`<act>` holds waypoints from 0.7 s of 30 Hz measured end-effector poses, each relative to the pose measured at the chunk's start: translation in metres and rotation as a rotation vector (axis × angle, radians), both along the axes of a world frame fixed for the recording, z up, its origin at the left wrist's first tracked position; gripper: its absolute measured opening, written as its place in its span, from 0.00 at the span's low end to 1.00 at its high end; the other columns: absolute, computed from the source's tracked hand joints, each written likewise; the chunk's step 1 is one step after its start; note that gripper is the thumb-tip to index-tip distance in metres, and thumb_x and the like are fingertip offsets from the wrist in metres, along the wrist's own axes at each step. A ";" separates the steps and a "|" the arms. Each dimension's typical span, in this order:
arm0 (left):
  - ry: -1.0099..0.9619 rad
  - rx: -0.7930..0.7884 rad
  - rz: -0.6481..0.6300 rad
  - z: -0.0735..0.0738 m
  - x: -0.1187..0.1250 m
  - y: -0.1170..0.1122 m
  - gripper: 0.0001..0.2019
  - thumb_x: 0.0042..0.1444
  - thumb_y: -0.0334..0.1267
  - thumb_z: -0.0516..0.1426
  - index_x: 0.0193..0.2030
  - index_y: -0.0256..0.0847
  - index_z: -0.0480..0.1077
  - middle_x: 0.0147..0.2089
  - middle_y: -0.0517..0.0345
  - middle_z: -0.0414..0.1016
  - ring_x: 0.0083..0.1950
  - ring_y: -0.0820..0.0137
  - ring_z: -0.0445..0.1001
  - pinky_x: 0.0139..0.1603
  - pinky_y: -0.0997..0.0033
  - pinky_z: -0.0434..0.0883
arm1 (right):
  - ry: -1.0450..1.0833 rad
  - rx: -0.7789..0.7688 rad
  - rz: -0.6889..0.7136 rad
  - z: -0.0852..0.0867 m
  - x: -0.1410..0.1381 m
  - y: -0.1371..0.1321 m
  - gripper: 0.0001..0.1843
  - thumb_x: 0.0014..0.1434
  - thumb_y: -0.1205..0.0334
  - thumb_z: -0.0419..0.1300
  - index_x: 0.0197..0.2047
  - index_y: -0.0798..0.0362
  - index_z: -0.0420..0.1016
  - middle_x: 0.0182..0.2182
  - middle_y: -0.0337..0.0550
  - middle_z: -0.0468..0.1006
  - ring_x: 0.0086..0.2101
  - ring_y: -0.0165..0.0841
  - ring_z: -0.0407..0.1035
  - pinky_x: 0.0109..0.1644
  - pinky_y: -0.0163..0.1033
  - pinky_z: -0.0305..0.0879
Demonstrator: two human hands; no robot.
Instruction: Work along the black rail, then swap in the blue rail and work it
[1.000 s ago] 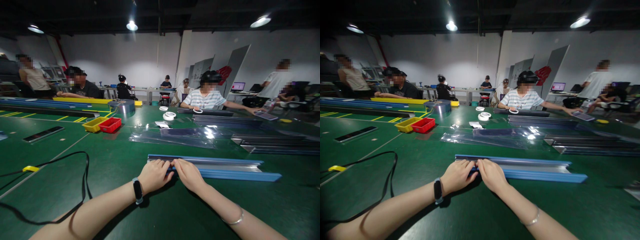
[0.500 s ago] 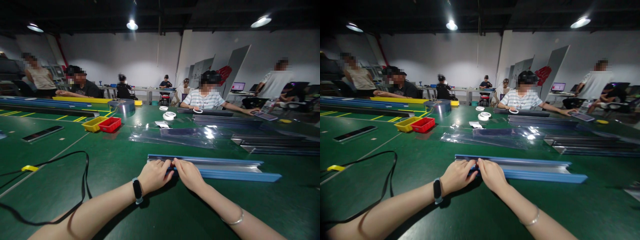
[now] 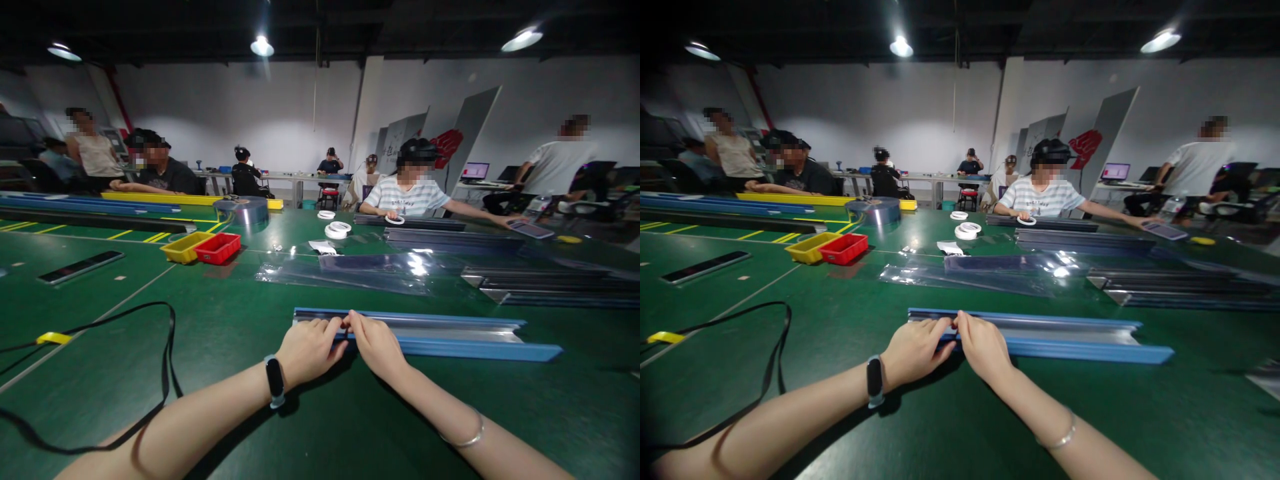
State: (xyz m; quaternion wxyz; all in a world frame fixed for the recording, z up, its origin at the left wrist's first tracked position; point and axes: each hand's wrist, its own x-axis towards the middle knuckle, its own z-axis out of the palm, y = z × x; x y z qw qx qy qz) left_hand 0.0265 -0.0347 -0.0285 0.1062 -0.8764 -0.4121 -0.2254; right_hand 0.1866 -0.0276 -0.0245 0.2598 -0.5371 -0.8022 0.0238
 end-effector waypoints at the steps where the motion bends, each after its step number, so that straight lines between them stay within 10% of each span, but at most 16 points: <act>1: -0.001 0.001 0.010 0.000 0.000 0.000 0.12 0.56 0.44 0.45 0.43 0.40 0.59 0.31 0.56 0.70 0.33 0.67 0.70 0.32 0.70 0.67 | -0.028 0.007 -0.009 -0.001 0.000 0.000 0.23 0.63 0.59 0.33 0.33 0.50 0.68 0.29 0.38 0.76 0.31 0.28 0.70 0.34 0.31 0.58; 21: 0.104 0.040 -0.018 -0.009 -0.002 0.005 0.12 0.59 0.44 0.43 0.37 0.39 0.62 0.31 0.56 0.68 0.33 0.66 0.68 0.31 0.67 0.66 | -0.413 0.159 -0.101 -0.006 -0.008 0.005 0.19 0.62 0.59 0.37 0.33 0.52 0.67 0.21 0.39 0.74 0.22 0.29 0.68 0.23 0.33 0.49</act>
